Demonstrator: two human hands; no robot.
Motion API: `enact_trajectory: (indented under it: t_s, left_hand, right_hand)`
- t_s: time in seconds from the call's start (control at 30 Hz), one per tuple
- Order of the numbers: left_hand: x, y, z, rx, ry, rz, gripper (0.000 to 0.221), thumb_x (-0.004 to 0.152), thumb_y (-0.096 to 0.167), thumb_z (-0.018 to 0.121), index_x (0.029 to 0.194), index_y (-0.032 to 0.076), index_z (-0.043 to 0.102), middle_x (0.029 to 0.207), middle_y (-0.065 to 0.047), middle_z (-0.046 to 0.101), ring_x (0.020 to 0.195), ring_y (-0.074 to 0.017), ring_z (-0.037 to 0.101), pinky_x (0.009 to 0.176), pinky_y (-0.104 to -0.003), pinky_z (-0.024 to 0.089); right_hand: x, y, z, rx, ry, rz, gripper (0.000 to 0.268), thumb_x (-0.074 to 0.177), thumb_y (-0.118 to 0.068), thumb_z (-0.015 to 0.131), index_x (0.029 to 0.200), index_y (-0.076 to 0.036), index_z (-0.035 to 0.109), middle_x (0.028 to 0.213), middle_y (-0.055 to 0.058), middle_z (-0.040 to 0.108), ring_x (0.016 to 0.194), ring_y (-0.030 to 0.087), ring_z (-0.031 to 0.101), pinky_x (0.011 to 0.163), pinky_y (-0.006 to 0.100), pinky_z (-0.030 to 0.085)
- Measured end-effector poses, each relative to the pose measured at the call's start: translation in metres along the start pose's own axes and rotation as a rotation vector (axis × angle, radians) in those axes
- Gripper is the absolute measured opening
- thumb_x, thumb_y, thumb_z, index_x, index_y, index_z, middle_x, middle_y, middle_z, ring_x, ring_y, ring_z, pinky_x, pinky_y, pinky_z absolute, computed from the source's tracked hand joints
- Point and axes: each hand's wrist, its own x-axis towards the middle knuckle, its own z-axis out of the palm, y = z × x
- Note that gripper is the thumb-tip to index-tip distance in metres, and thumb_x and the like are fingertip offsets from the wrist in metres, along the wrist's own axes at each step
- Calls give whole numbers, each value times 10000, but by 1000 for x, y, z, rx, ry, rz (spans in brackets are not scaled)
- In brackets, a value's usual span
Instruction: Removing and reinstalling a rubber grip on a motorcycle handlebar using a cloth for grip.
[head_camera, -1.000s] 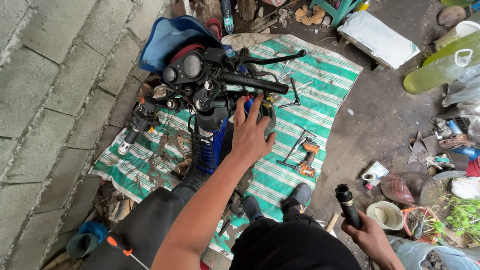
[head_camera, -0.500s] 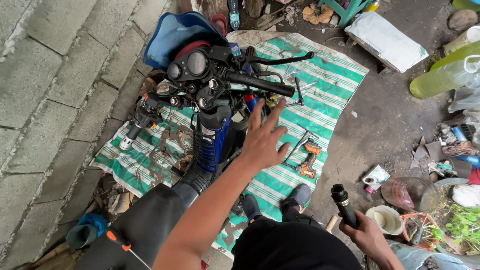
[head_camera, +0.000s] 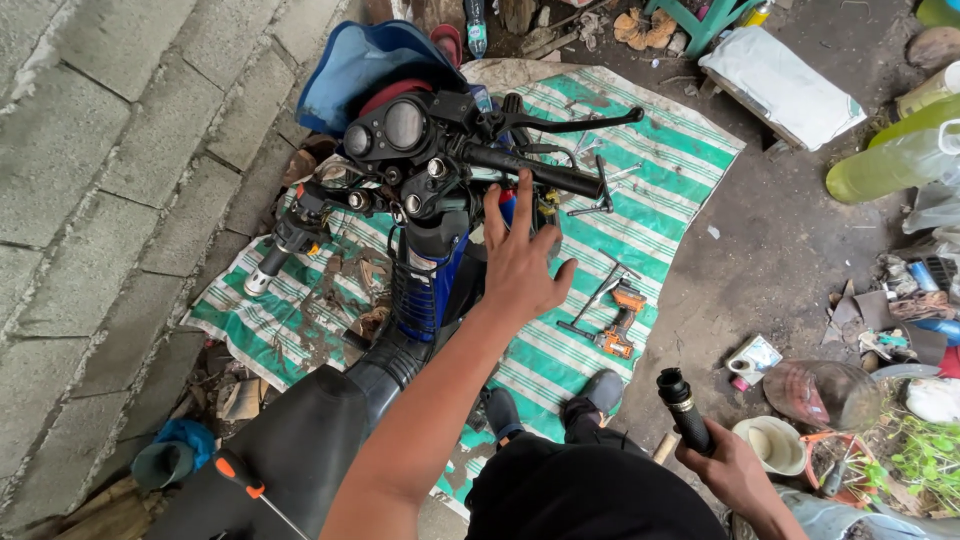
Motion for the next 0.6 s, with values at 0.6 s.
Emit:
enact_trajectory:
  t_s: [0.6]
  left_hand:
    - [-9, -11, 7, -95, 107, 64, 306, 945, 453, 820, 1051, 166, 803, 1854, -159, 129, 1660, -632, 109, 1309, -769, 266]
  right_hand:
    - [-4, -14, -1, 13, -40, -1, 167, 864, -156, 826, 922, -75, 692, 717, 104, 588, 639, 235, 513, 648, 373, 379]
